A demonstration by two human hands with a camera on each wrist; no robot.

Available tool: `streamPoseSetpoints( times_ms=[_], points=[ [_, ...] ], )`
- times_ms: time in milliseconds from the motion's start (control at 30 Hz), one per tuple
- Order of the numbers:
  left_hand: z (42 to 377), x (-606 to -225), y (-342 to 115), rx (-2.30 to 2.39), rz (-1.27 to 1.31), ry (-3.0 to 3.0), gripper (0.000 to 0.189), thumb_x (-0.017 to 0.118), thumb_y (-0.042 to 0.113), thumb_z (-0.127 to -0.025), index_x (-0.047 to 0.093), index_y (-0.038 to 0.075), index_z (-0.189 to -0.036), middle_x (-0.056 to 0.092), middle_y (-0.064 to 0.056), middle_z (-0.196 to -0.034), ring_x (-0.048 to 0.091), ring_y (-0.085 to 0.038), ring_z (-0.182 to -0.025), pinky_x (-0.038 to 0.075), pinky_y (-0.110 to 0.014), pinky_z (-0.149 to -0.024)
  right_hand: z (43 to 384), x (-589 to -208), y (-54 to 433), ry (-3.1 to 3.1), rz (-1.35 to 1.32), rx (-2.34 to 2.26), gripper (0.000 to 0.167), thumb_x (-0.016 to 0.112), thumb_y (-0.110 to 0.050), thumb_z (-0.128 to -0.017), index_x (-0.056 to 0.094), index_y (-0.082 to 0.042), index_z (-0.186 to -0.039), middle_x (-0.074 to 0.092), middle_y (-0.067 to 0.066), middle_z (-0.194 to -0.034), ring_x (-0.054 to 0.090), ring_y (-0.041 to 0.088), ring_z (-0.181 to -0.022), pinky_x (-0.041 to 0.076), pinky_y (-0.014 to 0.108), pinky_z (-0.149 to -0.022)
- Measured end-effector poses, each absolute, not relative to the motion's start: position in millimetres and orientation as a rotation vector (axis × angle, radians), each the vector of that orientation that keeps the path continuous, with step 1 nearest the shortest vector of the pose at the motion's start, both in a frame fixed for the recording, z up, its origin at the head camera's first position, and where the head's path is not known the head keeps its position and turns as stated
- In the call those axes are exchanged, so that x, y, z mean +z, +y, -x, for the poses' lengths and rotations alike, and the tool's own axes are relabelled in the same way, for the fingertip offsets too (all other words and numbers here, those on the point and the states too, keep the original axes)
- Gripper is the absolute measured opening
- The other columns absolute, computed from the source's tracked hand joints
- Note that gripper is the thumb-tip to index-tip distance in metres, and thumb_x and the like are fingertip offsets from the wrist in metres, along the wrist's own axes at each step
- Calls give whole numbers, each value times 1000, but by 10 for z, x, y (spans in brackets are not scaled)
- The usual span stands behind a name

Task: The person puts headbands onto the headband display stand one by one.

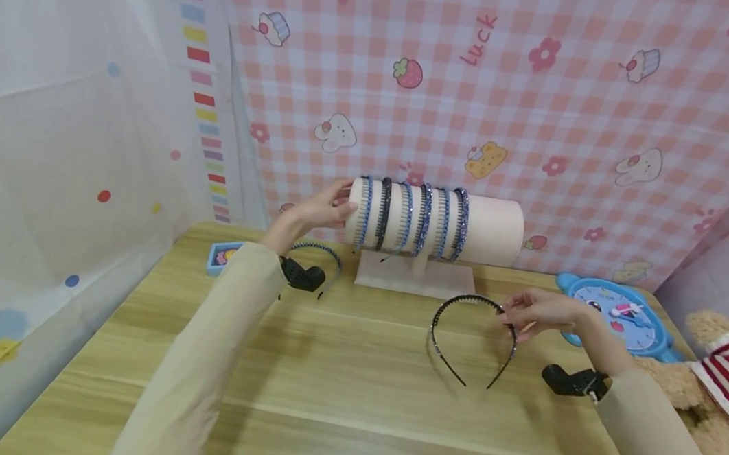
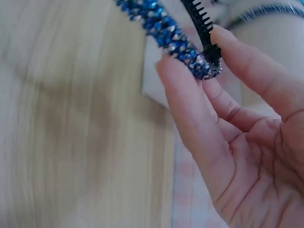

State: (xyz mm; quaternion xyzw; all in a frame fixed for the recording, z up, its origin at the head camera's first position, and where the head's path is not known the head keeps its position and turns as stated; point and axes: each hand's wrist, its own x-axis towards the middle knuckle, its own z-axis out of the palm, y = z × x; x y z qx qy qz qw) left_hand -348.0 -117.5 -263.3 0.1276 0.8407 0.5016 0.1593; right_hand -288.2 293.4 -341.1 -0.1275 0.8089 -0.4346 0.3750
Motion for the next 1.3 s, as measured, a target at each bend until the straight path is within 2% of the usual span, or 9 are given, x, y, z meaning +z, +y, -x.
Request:
streamPoseSetpoints(
  times_ms=[200,333,467,533,733,900,1133,1200,1300],
  points=[
    [3473,-2618,-1167,1428,-360,2404,59,43,18,-96,12,20,-146,16,-8,-153,27,-28,-137,42,-40,-105,2832,-3240,3292,2161,247,-1146,28,50,-23,-94,50,2,-106,62,6,-91,61,13,-80,58,36,-79],
    [3463,-2586,-1179,1426,-351,2403,59,42,17,-97,11,20,-147,15,-9,-153,26,-28,-137,41,-42,-106,2825,-3089,3382,2292,163,-1171,38,51,-27,-94,46,7,-111,59,4,-97,62,9,-85,57,34,-82],
    [3464,-2564,-1180,1435,-351,2399,59,42,17,-97,12,19,-146,15,-8,-153,26,-28,-137,40,-42,-106,2829,-2979,3347,2429,83,-1209,54,52,-29,-93,34,14,-119,51,6,-104,59,4,-84,57,32,-84],
    [3470,-2565,-1175,1443,-360,2390,58,43,17,-96,12,19,-146,16,-9,-153,26,-27,-138,40,-43,-107,2827,-2946,3294,2481,49,-1267,56,51,-29,-93,31,15,-121,53,6,-101,61,3,-80,57,30,-83],
    [3484,-2593,-1167,1451,-374,2382,57,42,16,-97,13,19,-146,17,-9,-153,28,-28,-137,41,-41,-106,2797,-2863,3006,2631,-15,-1466,54,55,-30,-90,35,10,-121,53,-5,-92,61,-3,-73,58,23,-75],
    [3476,-2608,-1177,1466,-369,2372,58,42,14,-96,13,18,-146,17,-10,-153,29,-29,-136,42,-41,-105,2774,-2792,2738,2781,-8,-1513,52,58,-32,-88,40,7,-118,48,6,-99,56,-5,-71,58,21,-69],
    [3461,-2606,-1183,1474,-356,2370,59,42,14,-97,12,18,-147,17,-10,-153,28,-30,-136,42,-42,-105,2833,-2799,2549,2974,199,-1420,43,60,-24,-88,45,10,-110,54,19,-98,54,-7,-68,58,18,-61],
    [3460,-2604,-1177,1473,-362,2370,59,42,14,-97,12,19,-147,17,-10,-153,28,-30,-136,42,-42,-105,2851,-2792,2549,3035,242,-1348,43,61,-25,-87,47,9,-109,56,21,-98,56,-3,-68,57,18,-58],
    [3465,-2602,-1172,1475,-367,2372,58,42,14,-97,13,19,-147,17,-10,-153,28,-30,-136,42,-41,-105,2876,-2768,2567,3067,264,-1259,45,62,-29,-86,49,8,-108,56,22,-100,62,13,-73,58,22,-57]
  ],
)
